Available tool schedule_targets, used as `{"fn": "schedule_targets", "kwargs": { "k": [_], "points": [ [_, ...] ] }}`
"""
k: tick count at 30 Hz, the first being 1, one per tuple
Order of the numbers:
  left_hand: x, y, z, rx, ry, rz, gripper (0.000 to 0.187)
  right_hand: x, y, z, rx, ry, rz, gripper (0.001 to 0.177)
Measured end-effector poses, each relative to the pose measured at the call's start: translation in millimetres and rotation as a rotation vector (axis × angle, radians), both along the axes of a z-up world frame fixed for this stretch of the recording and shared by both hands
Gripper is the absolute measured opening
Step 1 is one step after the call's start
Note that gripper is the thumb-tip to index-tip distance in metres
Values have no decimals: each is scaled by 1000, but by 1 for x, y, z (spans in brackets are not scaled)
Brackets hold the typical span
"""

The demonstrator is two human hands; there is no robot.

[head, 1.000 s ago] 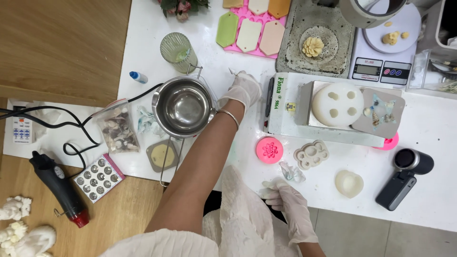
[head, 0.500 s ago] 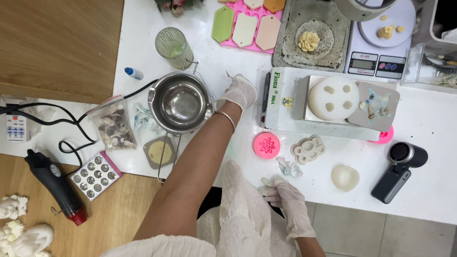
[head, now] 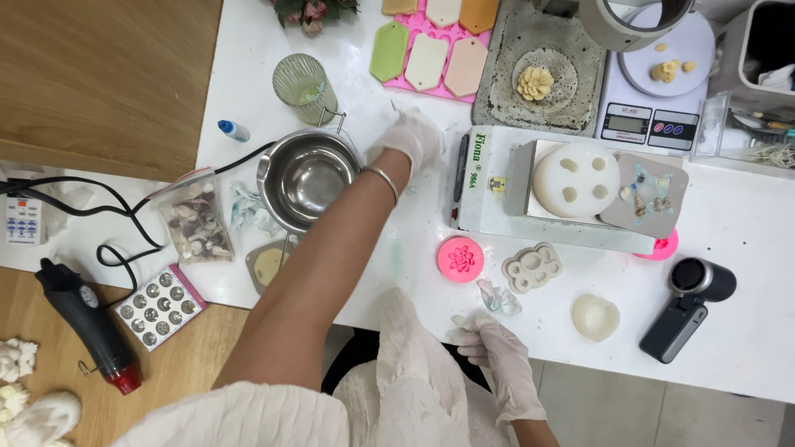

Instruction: Decorating and preparing handmade wax melts using molds, a heat gun, and decorative inserts.

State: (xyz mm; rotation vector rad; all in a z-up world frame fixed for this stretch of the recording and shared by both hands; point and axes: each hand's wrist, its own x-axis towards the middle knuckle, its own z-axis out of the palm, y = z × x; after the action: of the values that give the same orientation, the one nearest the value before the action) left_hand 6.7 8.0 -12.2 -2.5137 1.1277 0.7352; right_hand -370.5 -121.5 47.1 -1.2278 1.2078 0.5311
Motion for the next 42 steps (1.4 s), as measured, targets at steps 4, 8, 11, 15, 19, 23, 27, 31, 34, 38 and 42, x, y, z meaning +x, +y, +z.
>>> {"fn": "schedule_targets", "kwargs": {
  "k": [4, 8, 11, 15, 19, 23, 27, 31, 34, 38, 42],
  "points": [
    [49, 2, -11, -61, -208, 30, 18, 1, -5, -2, -11, -7, -30, 36],
    [61, -5, -32, -78, -254, 84, 18, -4, -13, -5, -35, 50, -49, 34],
    [54, -4, -32, -79, -201, 155, 18, -7, -15, -5, -33, 50, -69, 33],
    [34, -5, -40, -56, -177, 120, 19, -8, -14, -1, -12, 43, -57, 32],
    [5, -1, -27, 49, -78, 43, 21, -2, -7, -3, 7, 35, -51, 32],
    [-20, 5, -31, 87, -16, 23, 20, 1, -2, -4, 31, -10, -38, 33],
    [-34, 4, -14, 128, 77, -63, 22, 10, 2, 8, 12, -6, -12, 37],
    [-16, 8, 11, 110, 49, -37, 34, 9, -2, 4, -11, -2, -1, 38],
    [-10, 15, 4, 57, -51, 34, 22, -4, -8, -10, 0, -10, -9, 35],
    [-36, 10, -16, 156, 45, -29, 20, -3, 1, 2, 0, 11, -18, 35],
    [-42, 14, -36, 132, 8, -127, 21, 0, 10, 11, 4, -8, -4, 35]
  ]
}}
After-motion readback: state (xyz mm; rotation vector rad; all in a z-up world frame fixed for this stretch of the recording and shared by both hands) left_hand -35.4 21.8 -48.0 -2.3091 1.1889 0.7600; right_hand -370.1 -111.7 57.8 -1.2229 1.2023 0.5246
